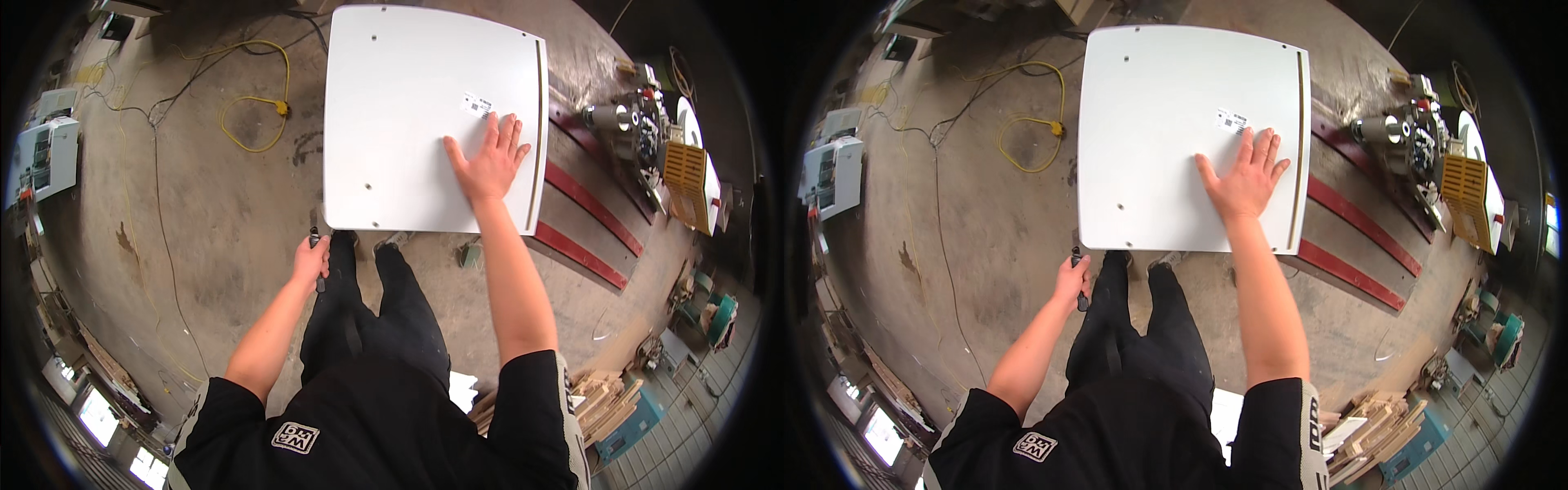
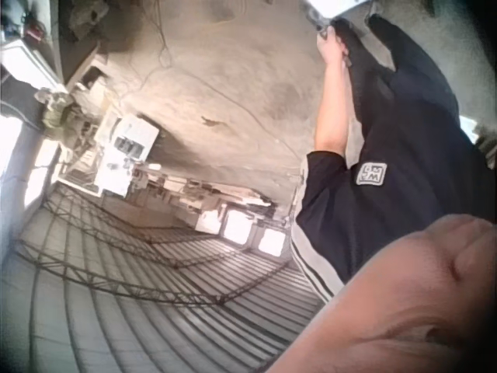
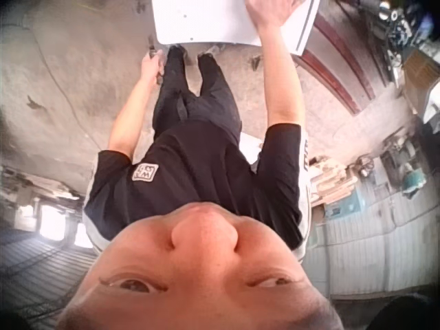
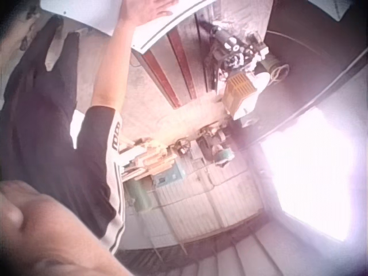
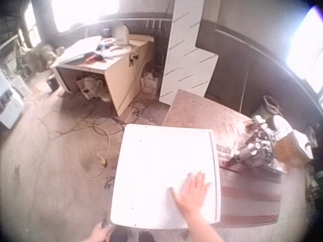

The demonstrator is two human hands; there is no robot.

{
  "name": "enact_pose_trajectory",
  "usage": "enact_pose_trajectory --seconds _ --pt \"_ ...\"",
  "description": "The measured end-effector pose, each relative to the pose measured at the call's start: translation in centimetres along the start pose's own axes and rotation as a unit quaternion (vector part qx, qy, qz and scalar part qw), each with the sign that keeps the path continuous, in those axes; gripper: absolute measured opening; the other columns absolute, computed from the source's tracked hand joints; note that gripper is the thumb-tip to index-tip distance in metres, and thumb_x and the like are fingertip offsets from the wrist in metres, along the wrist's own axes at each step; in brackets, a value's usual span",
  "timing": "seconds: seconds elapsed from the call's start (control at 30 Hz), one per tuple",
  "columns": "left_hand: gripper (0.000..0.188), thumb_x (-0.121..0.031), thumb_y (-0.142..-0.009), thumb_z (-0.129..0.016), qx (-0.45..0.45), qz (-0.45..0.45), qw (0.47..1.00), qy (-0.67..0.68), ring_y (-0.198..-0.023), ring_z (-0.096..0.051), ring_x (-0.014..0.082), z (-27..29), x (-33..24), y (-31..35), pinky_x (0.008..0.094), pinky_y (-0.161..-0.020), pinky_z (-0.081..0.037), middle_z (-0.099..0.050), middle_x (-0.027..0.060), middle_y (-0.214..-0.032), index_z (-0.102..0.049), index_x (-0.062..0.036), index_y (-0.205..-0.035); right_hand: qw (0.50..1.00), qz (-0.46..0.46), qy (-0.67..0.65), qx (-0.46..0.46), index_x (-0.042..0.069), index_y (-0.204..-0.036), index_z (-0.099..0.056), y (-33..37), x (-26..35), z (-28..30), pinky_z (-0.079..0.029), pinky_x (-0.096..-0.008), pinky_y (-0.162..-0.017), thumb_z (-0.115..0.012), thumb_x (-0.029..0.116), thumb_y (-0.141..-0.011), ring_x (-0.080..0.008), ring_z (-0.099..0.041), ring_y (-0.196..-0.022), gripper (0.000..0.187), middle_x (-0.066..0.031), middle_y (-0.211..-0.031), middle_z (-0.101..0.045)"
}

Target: The person trims the excess plastic from the edges of a white panel using a utility knife. The person holds the panel and runs the knife along the corners and curved sections to remove thin strips of material.

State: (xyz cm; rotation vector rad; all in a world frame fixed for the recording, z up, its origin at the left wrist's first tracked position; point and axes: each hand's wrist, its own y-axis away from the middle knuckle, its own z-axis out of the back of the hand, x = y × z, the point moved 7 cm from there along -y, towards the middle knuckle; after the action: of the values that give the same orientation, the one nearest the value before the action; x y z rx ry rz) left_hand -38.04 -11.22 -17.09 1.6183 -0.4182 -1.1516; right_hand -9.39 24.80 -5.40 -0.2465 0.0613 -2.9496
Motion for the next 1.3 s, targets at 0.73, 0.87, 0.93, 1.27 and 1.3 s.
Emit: enact_pose_trajectory --seconds 0.73,0.87,0.93,1.27,1.3 --pt "0.022 -0.01 -0.103 -0.076 0.042 -0.203 0.968 0.138 -0.052 -0.051 0.0087 -3.6 -21.1 -2.7 0.0293 -0.047 -0.043 -0.062 -0.0002 -0.086 -0.06 -0.0053 -0.118 0.998 0.058 -0.009 0.019 0.009 -0.17 -0.039 -5.8 5.3 0.0 -0.009 -0.0577 -0.138 -0.059 0.073 -0.099 -0.0336 -0.017 -0.17 0.097 -0.017 -0.181 -0.028" --pt "0.022 -0.01 -0.104 -0.074 0.069 -0.173 0.978 0.098 -0.052 -0.051 0.0092 -3.4 -16.4 -0.6 0.0284 -0.046 -0.044 -0.064 0.0024 -0.087 -0.06 -0.0046 -0.12 0.988 0.139 0.012 0.059 0.015 -0.172 -0.037 -7.1 5.8 1.1 -0.008 -0.0536 -0.139 -0.056 0.073 -0.099 -0.0294 -0.015 -0.171 0.095 -0.0107 -0.184 -0.024" --pt "0.023 -0.012 -0.105 -0.074 0.073 -0.172 0.975 0.117 -0.051 -0.051 0.01 -4.4 -16.1 1.9 0.0281 -0.045 -0.045 -0.068 0.0062 -0.089 -0.06 -0.0039 -0.12 0.981 0.177 0.015 0.075 0.016 -0.172 -0.037 -8.0 4.9 1.5 -0.008 -0.0522 -0.14 -0.056 0.073 -0.099 -0.0285 -0.014 -0.171 0.094 -0.0102 -0.184 -0.024" --pt "0.041 -0.042 -0.119 -0.05 0.029 -0.182 0.973 0.142 -0.065 -0.054 0.0107 2.3 -15.2 2.0 0.0299 -0.059 -0.047 -0.06 0.0015 -0.085 -0.061 -0.0038 -0.126 0.983 0.164 -0.006 0.076 0.016 -0.166 -0.045 -5.6 6.1 1.6 -0.009 -0.0527 -0.14 -0.06 0.068 -0.098 -0.0273 -0.019 -0.17 0.087 -0.01 -0.181 -0.029" --pt "0.038 -0.041 -0.118 -0.052 0.026 -0.218 0.97 0.109 -0.067 -0.055 0.0106 2.7 -16.0 1.1 0.0297 -0.06 -0.047 -0.059 0.0011 -0.085 -0.062 -0.004 -0.125 0.987 0.146 -0.028 0.066 0.016 -0.163 -0.047 -6.0 6.2 1.4 -0.01 -0.0537 -0.139 -0.064 0.065 -0.097 -0.0281 -0.022 -0.169 0.084 -0.01 -0.18 -0.032"
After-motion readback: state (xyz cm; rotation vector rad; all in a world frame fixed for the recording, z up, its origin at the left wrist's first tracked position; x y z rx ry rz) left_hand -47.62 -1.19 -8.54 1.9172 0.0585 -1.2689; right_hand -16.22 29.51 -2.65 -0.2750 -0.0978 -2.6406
